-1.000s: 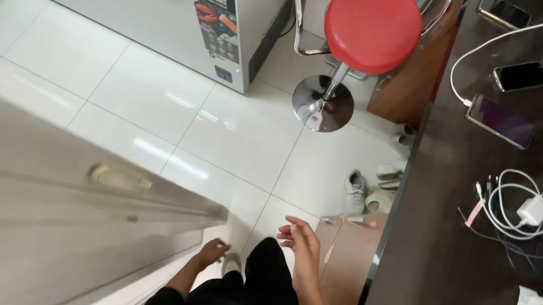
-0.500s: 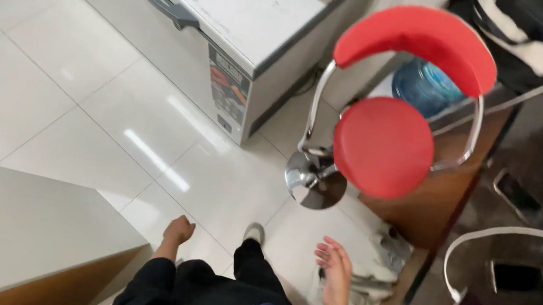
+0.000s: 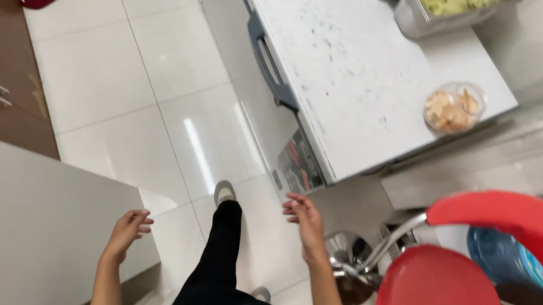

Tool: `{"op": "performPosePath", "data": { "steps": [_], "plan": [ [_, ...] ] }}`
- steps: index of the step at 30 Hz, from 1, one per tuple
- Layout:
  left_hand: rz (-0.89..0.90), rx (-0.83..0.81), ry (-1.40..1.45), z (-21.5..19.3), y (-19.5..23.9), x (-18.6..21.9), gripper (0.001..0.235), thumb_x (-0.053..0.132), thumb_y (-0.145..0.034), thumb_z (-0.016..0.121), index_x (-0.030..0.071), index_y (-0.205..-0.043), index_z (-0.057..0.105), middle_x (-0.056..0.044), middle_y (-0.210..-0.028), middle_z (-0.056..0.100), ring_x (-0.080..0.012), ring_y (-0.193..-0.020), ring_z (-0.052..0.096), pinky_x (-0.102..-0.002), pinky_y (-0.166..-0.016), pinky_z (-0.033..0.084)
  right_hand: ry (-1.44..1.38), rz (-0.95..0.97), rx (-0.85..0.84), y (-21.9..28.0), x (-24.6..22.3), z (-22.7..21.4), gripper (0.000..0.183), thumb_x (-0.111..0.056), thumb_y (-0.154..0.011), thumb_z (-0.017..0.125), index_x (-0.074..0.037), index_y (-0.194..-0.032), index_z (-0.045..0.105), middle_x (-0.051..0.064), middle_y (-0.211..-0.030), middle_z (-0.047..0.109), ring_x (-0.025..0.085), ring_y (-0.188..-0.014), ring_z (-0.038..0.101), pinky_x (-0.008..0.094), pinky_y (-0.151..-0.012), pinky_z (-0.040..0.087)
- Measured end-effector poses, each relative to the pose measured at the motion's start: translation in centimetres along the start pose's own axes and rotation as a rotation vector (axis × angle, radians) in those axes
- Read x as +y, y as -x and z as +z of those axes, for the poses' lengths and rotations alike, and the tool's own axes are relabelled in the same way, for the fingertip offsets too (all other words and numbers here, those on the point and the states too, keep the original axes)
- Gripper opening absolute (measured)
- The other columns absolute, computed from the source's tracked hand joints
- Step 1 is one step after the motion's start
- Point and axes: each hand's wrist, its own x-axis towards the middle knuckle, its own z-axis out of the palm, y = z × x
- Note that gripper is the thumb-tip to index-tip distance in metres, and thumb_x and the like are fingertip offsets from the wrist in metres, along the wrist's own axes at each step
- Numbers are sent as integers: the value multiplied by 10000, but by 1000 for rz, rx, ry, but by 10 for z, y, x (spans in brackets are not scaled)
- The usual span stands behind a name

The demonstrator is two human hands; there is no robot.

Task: Transferring gelato trays to a display freezer and cleaning the glass display surface.

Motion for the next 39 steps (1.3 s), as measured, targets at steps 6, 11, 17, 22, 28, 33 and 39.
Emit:
{"op": "performPosePath", "data": {
  "steps": [6, 11, 17, 22, 28, 33, 39],
  "plan": [
    [-107, 315, 97, -45, -95, 38, 539, 416, -1013, 586, 6, -1362, 570, -211, -1247, 717, -311, -1069, 682, -461, -968, 499, 129, 200, -235, -121, -40, 107, 289, -209, -999, 551, -105, -1237, 678, 38, -1014, 736, 131, -927, 685, 300, -806, 554],
    [-107, 203, 20, -45, -163, 139, 550, 452, -992, 586, 27, -1341, 598, -179, -1232, 721, -287, -1064, 671, -447, -972, 489, -60, 55, 22, -247, -102, 105, 282, -164, -1003, 529, -87, -1242, 657, 86, -983, 722, 169, -884, 680, 314, -789, 567],
    [51, -15, -100, -21, -216, 276, 539, 470, -979, 579, 44, -1305, 624, -131, -1201, 729, -251, -1048, 660, -394, -922, 506, -642, -139, 348, -388, -161, 11, 400, -379, -1047, 506, -37, -1246, 562, 147, -1017, 669, 236, -888, 660, 362, -781, 558],
    [89, -192, -133, -22, -286, 363, 527, 468, -987, 516, 74, -1314, 642, -106, -1202, 747, -235, -1059, 685, -393, -898, 510, -877, -257, 585, -496, -183, -90, 455, -464, -1035, 540, -31, -1174, 506, 193, -1062, 647, 310, -907, 662, 403, -805, 580],
    [33, -147, -197, -81, -432, 385, 519, 465, -993, 522, 85, -1325, 640, -126, -1226, 746, -252, -1076, 683, -431, -911, 497, -799, -363, 787, -592, -218, -172, 365, -404, -1015, 598, -57, -1081, 509, 209, -1103, 661, 321, -977, 705, 413, -888, 626],
    [-177, 79, -157, -144, -546, 389, 628, 457, -1030, 528, -21, -1435, 485, -242, -1289, 687, -405, -1161, 665, -600, -1006, 477, -1059, -547, 1132, -693, -191, -256, 508, -536, -1077, 557, -46, -987, 461, 107, -816, 406, 250, -646, 432, 411, -588, 487],
    [-229, 12, -3, -183, -647, 410, 691, 416, -1035, 514, -69, -1509, 380, -328, -1331, 609, -496, -1193, 625, -653, -992, 508, -730, -337, 2140, -712, -259, -199, 319, -255, -908, 599, -2, -1097, 637, 163, -1017, 739, 267, -762, 758, 376, -596, 589]
  ]
}}
